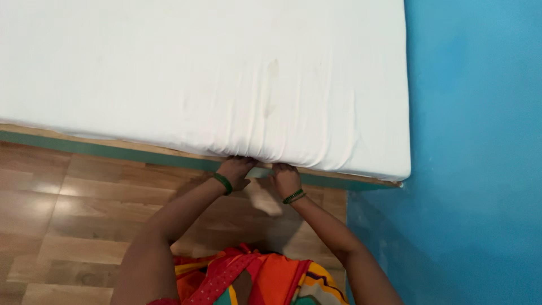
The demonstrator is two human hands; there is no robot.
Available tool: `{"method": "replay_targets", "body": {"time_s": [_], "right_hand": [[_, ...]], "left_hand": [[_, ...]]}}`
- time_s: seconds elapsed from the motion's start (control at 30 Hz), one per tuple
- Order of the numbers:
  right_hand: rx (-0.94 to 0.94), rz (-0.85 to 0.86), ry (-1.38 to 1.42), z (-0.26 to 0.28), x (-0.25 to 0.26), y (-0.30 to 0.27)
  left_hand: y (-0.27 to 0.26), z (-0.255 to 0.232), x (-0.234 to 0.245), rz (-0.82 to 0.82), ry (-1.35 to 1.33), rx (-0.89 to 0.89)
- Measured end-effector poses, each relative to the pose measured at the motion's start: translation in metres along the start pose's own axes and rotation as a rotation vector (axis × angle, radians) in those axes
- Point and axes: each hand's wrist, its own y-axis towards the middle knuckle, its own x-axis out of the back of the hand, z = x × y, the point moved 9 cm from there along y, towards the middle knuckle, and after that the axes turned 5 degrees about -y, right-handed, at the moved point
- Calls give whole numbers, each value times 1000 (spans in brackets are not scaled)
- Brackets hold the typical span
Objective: The person tucks a white fitted sheet onto a mattress, working along the edges to secure the fabric. They pull the sheet tight and smooth it over the corners and sides of the mattress, ensuring a snug fit.
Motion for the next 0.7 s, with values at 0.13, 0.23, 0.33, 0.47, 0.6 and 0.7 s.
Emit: {"method": "replay_targets", "body": {"time_s": [0.13, 0.23, 0.33, 0.47, 0.6, 0.7], "right_hand": [[60, -87, 78, 12, 20, -4], [29, -92, 121, 14, 30, -2], [-9, -41, 100, 17, 33, 1], [-34, 184, 118, 21, 20, 8], [-14, 362, -16, 19, -5, 4], [183, 114, 112, 42, -22, -8]], "left_hand": [[-3, 6, 1, -43, -58, -55], [-2, 5, 4, -25, -17, -30], [-5, 4, 7, -66, 0, -25], [0, 11, -2, -84, -58, -18], [7, 13, -6, -105, -81, -35], [4, 5, 4, -198, -49, -126]]}}
